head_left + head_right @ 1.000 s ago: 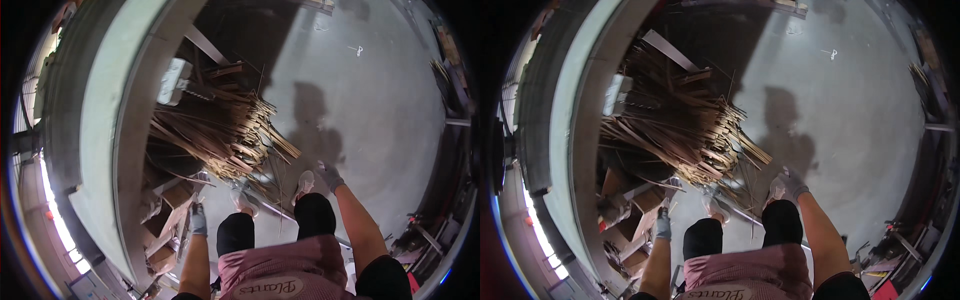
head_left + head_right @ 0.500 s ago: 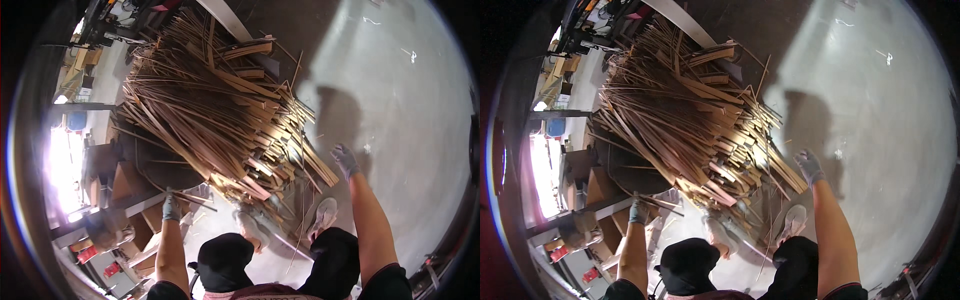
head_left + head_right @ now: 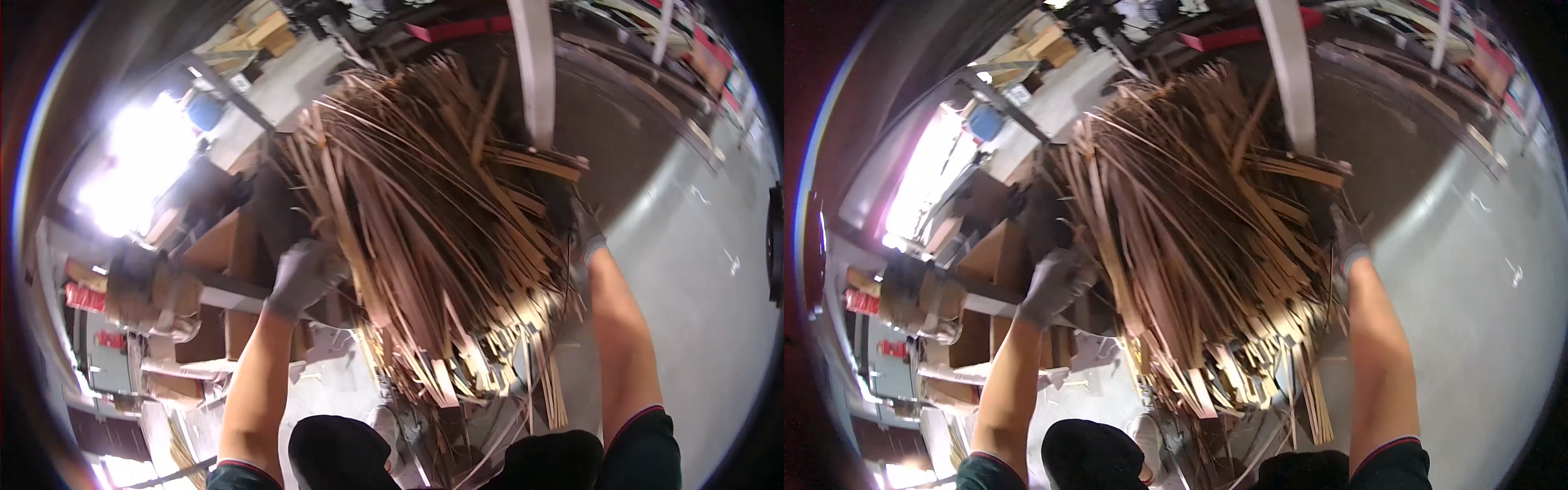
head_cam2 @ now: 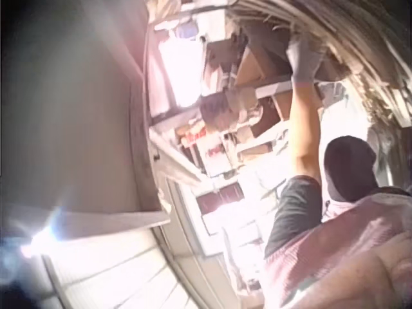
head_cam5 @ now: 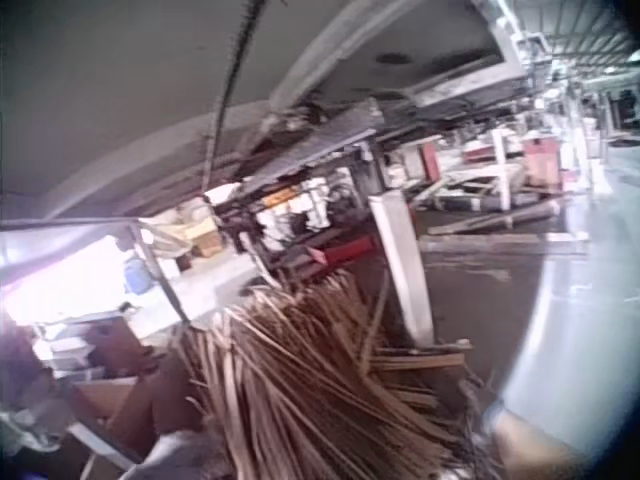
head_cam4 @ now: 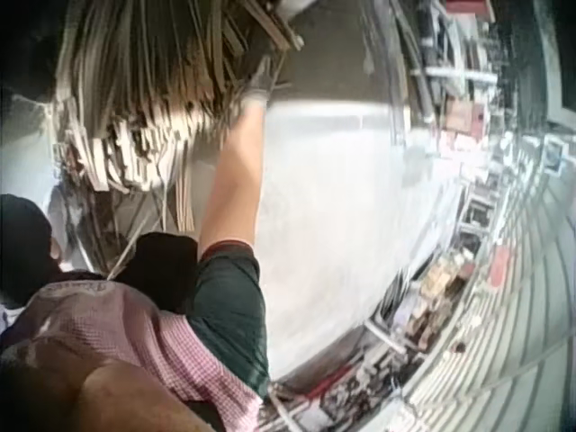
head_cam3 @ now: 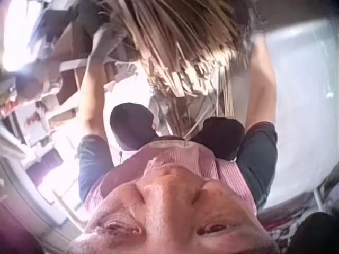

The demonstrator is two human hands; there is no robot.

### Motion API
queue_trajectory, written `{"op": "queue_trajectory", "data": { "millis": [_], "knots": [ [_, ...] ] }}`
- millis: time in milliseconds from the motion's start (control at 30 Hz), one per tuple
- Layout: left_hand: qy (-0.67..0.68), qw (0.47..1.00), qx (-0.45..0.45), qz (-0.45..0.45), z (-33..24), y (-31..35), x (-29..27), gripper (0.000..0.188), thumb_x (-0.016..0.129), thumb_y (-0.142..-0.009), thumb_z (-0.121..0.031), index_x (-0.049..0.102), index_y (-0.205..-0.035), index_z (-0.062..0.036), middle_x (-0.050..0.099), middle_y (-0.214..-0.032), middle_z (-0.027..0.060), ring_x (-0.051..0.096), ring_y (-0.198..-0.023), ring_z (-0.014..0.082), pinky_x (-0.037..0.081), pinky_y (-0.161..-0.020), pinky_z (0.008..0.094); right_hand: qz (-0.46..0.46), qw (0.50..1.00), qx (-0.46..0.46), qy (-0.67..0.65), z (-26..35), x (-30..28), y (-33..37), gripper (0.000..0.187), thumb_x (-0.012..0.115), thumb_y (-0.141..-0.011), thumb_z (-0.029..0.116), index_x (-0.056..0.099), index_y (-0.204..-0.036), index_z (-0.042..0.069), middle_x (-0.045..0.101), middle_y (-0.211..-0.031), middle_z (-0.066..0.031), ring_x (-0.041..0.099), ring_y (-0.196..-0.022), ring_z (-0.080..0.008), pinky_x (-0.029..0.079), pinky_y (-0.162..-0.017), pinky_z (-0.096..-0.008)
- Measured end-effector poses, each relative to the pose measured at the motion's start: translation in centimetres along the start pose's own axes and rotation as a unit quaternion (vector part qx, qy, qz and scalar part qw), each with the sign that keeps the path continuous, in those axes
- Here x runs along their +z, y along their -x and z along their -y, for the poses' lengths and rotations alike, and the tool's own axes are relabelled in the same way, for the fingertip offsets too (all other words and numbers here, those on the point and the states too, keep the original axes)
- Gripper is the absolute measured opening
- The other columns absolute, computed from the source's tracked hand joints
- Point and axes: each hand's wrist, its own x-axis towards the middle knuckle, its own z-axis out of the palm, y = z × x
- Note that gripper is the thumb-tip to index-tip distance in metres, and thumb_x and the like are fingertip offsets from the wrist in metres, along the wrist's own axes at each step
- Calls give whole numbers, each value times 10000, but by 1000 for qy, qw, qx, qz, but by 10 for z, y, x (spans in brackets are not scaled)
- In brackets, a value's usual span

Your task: The recorder is organizing, moving, and securing bundles of bamboo or wood slats in a manufacturing facility.

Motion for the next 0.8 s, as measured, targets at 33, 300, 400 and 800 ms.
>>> {"op": "queue_trajectory", "data": {
  "millis": [33, 300, 400, 800],
  "knots": [
    [30, 992, 72, 103, 18, -3, 1, 215, 554, -858, -240, 658, -969, -88, 641, -860, 145, 606, -826, 334, 481, -732, 414, -3, 997, -39, 67, 4, 11, -11, 486, 586, -865, 338, 541, -1255, 50, 564, -1242, -115, 510, -1143, -220, 367, -967, -309],
    [-108, 944, -308, -39, 123, 29, 11, 297, 554, -841, -290, 663, -954, -38, 644, -816, 164, 616, -790, 336, 507, -746, 409, -59, 847, -154, 505, 5, 22, -22, 332, 524, -835, 328, 652, -1038, 99, 608, -1045, -219, 571, -981, -398, 459, -826, -444],
    [198, 786, -580, 80, 126, 25, 22, 177, 596, -838, -216, 649, -942, -83, 643, -824, 116, 613, -707, 328, 507, -616, 475, -98, 840, -105, 523, 18, 61, 20, 314, 512, -844, 335, 649, -972, 83, 626, -986, -210, 580, -949, -403, 457, -813, -457],
    [595, 674, -424, 109, -148, -14, 0, 181, 539, -904, -256, 574, -895, -79, 617, -765, 117, 580, -629, 201, 470, -499, 340, -142, 844, -259, 447, 240, 81, 173, 308, 476, -899, 312, 591, -794, 45, 619, -778, -178, 595, -763, -386, 470, -693, -471]
  ]
}}
